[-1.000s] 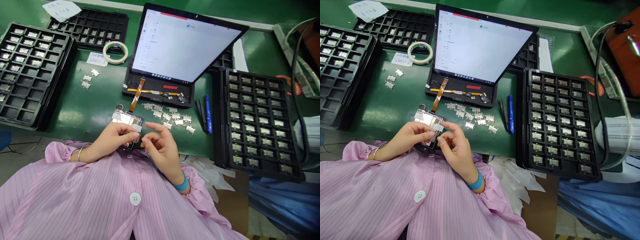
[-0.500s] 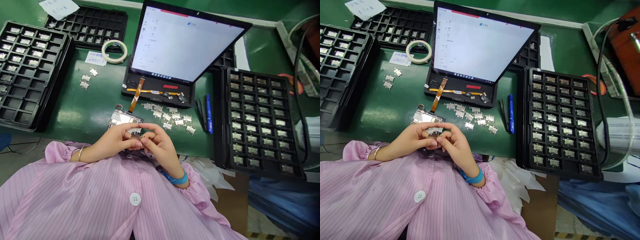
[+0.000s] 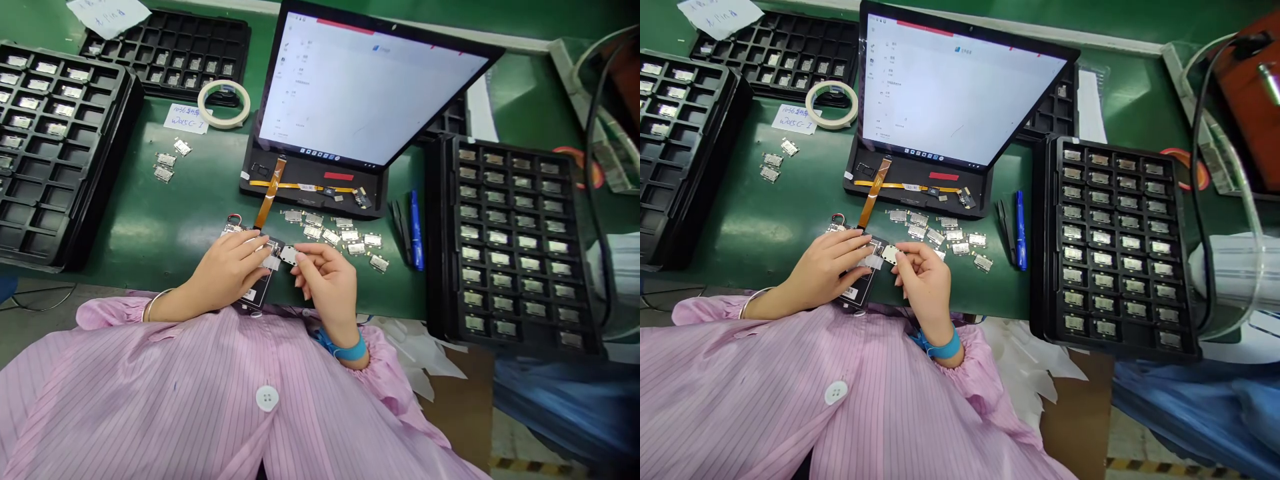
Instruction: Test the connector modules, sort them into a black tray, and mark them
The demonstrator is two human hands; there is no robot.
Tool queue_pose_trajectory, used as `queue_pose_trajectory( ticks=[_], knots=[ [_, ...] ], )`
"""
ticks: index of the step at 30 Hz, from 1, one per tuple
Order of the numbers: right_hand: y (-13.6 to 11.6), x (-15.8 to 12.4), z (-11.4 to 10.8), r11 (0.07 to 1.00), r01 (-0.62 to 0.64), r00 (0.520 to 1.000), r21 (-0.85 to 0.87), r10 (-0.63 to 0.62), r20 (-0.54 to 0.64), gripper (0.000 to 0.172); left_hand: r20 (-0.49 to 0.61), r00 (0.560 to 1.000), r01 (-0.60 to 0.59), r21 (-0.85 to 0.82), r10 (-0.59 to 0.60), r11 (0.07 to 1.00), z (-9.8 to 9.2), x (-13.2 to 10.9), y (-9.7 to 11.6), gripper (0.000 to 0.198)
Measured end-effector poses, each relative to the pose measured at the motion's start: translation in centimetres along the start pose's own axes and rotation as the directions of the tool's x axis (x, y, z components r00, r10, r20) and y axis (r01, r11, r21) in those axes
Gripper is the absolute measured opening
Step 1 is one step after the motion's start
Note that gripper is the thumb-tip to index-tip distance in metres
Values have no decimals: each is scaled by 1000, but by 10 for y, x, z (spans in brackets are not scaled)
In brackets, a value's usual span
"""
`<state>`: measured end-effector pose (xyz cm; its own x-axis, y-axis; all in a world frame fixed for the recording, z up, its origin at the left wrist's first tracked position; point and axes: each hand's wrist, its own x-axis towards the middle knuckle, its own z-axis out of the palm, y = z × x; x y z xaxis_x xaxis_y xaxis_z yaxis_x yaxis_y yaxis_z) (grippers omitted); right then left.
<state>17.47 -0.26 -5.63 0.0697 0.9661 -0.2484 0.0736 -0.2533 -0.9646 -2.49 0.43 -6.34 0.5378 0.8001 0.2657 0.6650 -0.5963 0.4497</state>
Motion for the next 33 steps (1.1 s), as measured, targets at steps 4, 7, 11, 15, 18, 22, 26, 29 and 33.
queue_pose_trajectory(
  ticks=[4,7,11,15,18,22,26,29,33],
  knots=[
    [0,2,0,1000,-8,1000,-16,8,-4,22,-79,995,-61,74,67,995,1,0,-1,27],
    [1,3,1,1000,-7,1000,-23,7,-5,22,-99,992,-71,85,79,994,1,1,-1,25],
    [2,3,0,1000,0,1000,-23,0,-2,26,-98,991,-79,93,88,993,1,1,-1,25],
    [4,4,0,1000,2,1000,-10,-2,9,28,-86,992,-79,99,88,992,2,0,-1,26],
    [4,3,0,1000,7,1000,-10,-7,-13,25,-93,991,-82,104,92,991,2,0,-1,27],
    [3,2,1,1000,6,1000,-11,-6,-28,24,-95,991,-83,106,93,991,2,0,-1,26],
    [3,2,1,1000,8,1000,-16,-8,-26,24,-95,991,-82,113,93,990,2,0,-1,26],
    [4,2,1,1000,9,1000,-18,-9,-25,25,-100,990,-85,115,97,990,2,1,0,26],
    [3,2,1,1000,12,1000,-17,-13,-19,25,-102,990,-90,113,102,989,2,0,0,26]
  ],
)
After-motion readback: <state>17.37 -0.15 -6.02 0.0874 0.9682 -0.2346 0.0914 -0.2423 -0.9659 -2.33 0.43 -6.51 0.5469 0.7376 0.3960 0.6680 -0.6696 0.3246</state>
